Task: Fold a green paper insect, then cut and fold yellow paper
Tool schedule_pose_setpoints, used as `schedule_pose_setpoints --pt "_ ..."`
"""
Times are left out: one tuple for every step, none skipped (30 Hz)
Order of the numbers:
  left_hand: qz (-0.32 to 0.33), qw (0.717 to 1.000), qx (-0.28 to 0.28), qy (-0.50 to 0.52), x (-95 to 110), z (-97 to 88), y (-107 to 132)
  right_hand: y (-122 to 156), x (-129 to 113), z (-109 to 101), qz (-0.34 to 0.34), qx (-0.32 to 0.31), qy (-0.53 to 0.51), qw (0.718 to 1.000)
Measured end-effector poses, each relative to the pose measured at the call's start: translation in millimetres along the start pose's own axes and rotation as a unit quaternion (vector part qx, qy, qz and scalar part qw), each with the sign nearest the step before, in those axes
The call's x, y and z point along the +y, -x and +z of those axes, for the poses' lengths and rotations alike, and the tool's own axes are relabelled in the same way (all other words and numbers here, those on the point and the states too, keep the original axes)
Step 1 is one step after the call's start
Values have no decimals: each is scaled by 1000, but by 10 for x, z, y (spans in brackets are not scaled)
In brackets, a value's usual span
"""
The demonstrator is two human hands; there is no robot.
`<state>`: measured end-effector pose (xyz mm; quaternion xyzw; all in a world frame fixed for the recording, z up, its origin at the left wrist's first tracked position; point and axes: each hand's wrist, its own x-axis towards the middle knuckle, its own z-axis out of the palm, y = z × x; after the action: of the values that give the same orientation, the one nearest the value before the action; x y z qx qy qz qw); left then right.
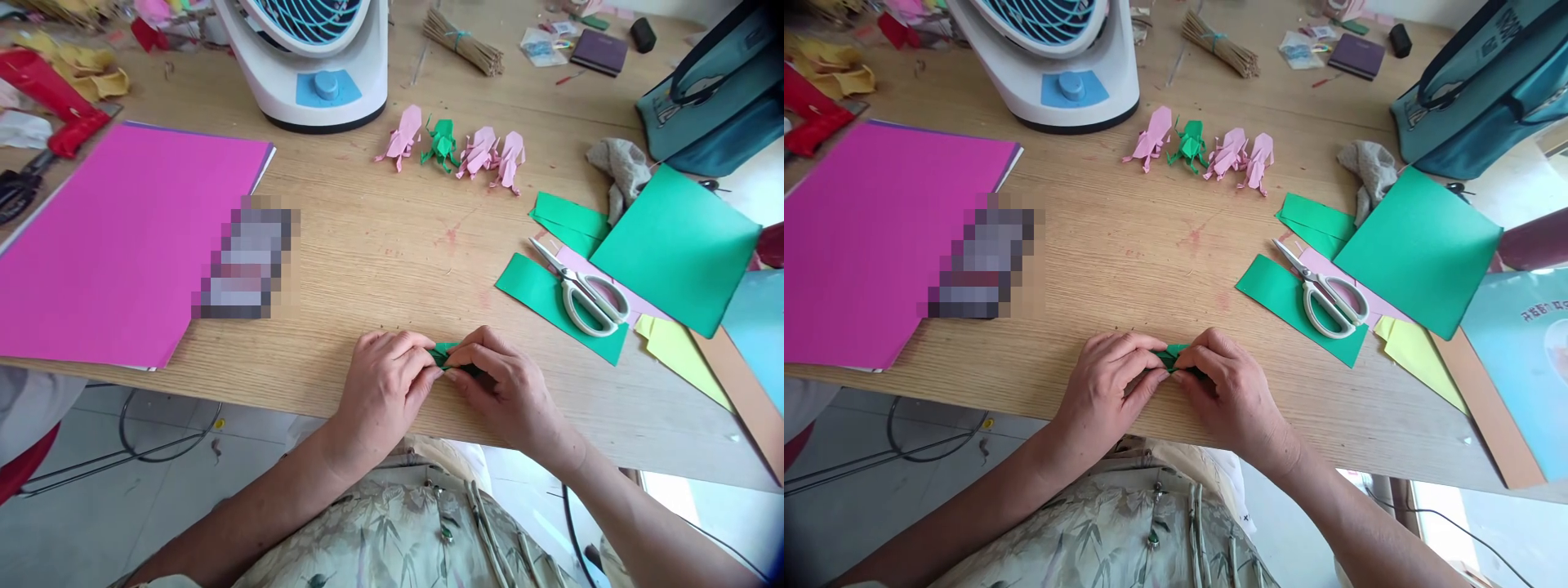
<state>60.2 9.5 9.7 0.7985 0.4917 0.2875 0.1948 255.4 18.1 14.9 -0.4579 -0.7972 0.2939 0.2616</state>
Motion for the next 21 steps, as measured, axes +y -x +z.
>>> schedule_pose_setpoints --pt "-6 1000 -2 5 3 -1 2 -3 0 -7 11 -6 -8 1000" --pt "-8 1000 -3 10 5 -2 5 -9 -1 -17 22 -14 -16 1000" --pt "-9 1000 -4 13 7 -3 7 -20 -4 -31 34 -25 -22 999" --pt "-8 1000 -4 13 8 -3 8 -35 -11 -48 46 -37 -27 998" --pt "-7 1000 -4 12 8 -1 8 -53 -19 -65 57 -49 -30 997" --pt "-7 1000 -4 11 9 1 7 -75 -30 -81 67 -60 -31 995" --pt "-9 1000 -5 10 11 5 4 -98 -43 -94 76 -69 -29 994" --pt "-13 1000 -5 10 14 10 1 -122 -56 -104 80 -76 -24 994" --pt "-17 1000 -5 9 17 15 -4 -145 -67 -110 83 -81 -17 993" --pt "-22 1000 -6 8 20 19 -9 -166 -77 -113 83 -83 -9 993" --pt "-25 1000 -9 7 21 21 -12 -184 -84 -113 82 -85 -3 993" --pt "-27 1000 -12 7 20 21 -12 -198 -87 -111 80 -86 2 993" --pt "-25 1000 -15 9 15 17 -7 -209 -88 -110 79 -89 6 993" --pt "-20 1000 -17 12 5 9 6 -217 -85 -111 78 -93 8 993" --pt "-11 1000 -18 17 -11 -4 26 -222 -82 -113 78 -99 8 992" --pt "0 1000 -16 22 -31 -23 54 -226 -78 -117 77 -106 8 991" --pt "10 1000 -11 25 -56 -46 88 -229 -74 -123 75 -113 8 991" --pt "16 1000 -3 24 -84 -75 126 -231 -72 -130 73 -119 7 990" --pt "16 1000 8 19 -113 -106 164 -234 -72 -137 71 -123 6 990" --pt "12 1000 21 10 -142 -138 197 -237 -74 -143 70 -125 6 990" --pt "7 999 33 -1 -169 -170 224 -240 -78 -149 70 -127 7 989"
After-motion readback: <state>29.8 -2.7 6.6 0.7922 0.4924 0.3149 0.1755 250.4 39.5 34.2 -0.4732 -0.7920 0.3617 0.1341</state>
